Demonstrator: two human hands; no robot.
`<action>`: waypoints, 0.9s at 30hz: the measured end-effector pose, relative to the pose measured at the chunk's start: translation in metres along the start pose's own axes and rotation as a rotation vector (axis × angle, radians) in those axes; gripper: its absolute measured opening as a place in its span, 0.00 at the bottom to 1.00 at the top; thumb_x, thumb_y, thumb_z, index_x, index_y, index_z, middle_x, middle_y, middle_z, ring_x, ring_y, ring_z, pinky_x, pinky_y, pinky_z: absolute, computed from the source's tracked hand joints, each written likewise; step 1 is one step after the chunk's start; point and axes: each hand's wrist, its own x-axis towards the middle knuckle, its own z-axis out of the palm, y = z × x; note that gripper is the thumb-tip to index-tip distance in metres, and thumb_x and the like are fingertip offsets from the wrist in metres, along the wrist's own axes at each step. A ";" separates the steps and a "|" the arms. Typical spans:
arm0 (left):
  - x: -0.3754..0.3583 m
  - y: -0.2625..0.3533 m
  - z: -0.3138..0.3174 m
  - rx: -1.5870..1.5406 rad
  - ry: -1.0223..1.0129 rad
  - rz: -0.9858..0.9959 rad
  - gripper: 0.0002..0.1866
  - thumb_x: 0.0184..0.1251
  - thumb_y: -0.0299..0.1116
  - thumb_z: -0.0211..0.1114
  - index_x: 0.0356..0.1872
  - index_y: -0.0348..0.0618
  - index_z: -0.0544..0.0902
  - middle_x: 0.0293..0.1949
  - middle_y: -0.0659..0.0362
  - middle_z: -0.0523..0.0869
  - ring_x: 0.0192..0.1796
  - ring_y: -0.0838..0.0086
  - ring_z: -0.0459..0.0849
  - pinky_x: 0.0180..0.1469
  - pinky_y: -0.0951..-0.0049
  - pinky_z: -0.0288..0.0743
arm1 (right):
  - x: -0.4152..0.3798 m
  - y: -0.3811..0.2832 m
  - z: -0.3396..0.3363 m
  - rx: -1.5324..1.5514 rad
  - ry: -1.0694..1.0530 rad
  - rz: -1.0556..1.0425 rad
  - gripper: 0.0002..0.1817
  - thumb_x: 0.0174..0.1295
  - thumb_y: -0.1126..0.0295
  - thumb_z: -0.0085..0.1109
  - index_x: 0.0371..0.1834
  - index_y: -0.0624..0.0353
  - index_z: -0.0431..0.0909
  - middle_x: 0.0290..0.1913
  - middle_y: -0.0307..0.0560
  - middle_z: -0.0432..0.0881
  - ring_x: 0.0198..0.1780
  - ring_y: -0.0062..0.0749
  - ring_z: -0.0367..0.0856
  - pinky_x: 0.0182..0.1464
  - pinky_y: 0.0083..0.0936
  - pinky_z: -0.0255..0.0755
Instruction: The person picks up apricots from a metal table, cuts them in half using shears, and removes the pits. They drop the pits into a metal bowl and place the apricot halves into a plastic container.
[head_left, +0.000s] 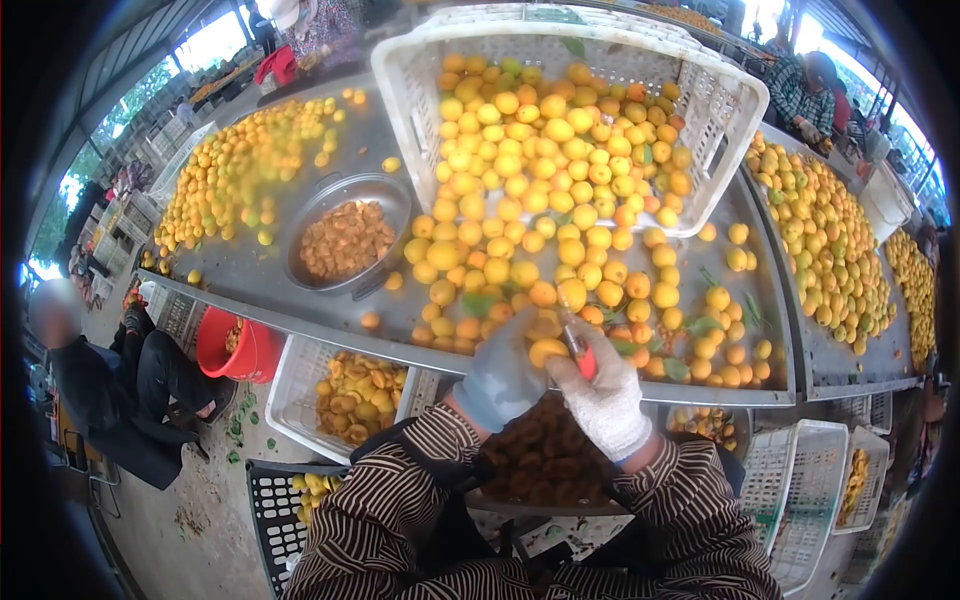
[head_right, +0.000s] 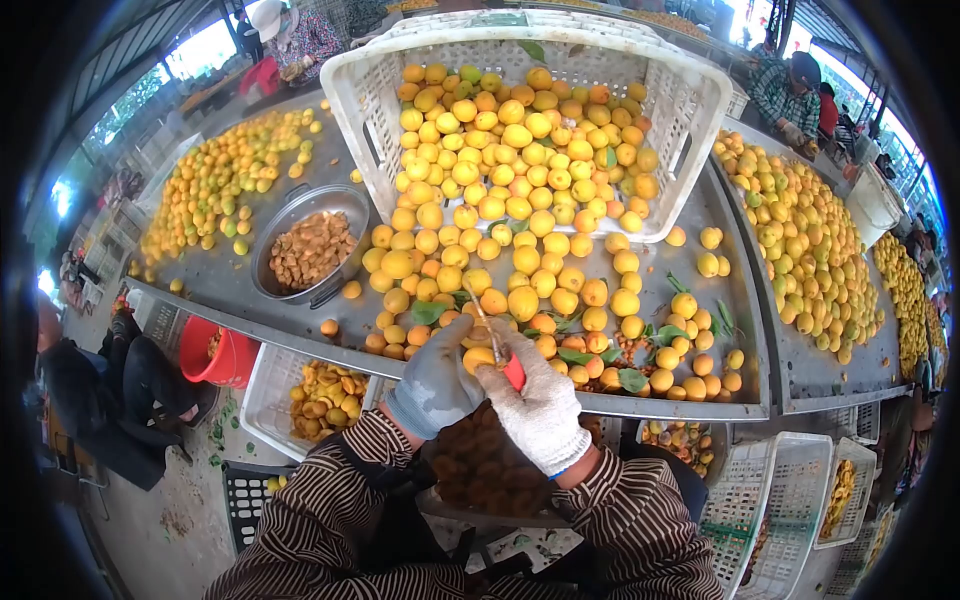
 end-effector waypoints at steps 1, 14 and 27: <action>0.005 -0.001 0.004 -0.449 0.068 -0.175 0.27 0.80 0.48 0.45 0.66 0.34 0.66 0.57 0.51 0.78 0.58 0.64 0.80 0.60 0.66 0.76 | 0.001 -0.001 0.000 0.087 0.065 -0.012 0.28 0.64 0.67 0.65 0.65 0.63 0.71 0.44 0.49 0.83 0.45 0.24 0.82 0.52 0.20 0.75; -0.005 0.062 0.032 -0.313 -0.165 -0.454 0.24 0.79 0.53 0.47 0.43 0.40 0.78 0.28 0.58 0.83 0.24 0.79 0.81 0.26 0.79 0.75 | 0.020 -0.017 -0.043 1.167 0.213 0.055 0.19 0.75 0.57 0.50 0.24 0.52 0.67 0.17 0.37 0.66 0.19 0.25 0.64 0.23 0.24 0.59; -0.015 0.042 0.050 0.123 -0.029 -0.124 0.19 0.82 0.45 0.45 0.45 0.39 0.76 0.27 0.60 0.81 0.24 0.77 0.80 0.29 0.77 0.75 | 0.017 -0.005 -0.030 1.202 0.246 0.097 0.18 0.75 0.58 0.50 0.24 0.47 0.65 0.14 0.33 0.59 0.14 0.22 0.58 0.18 0.22 0.52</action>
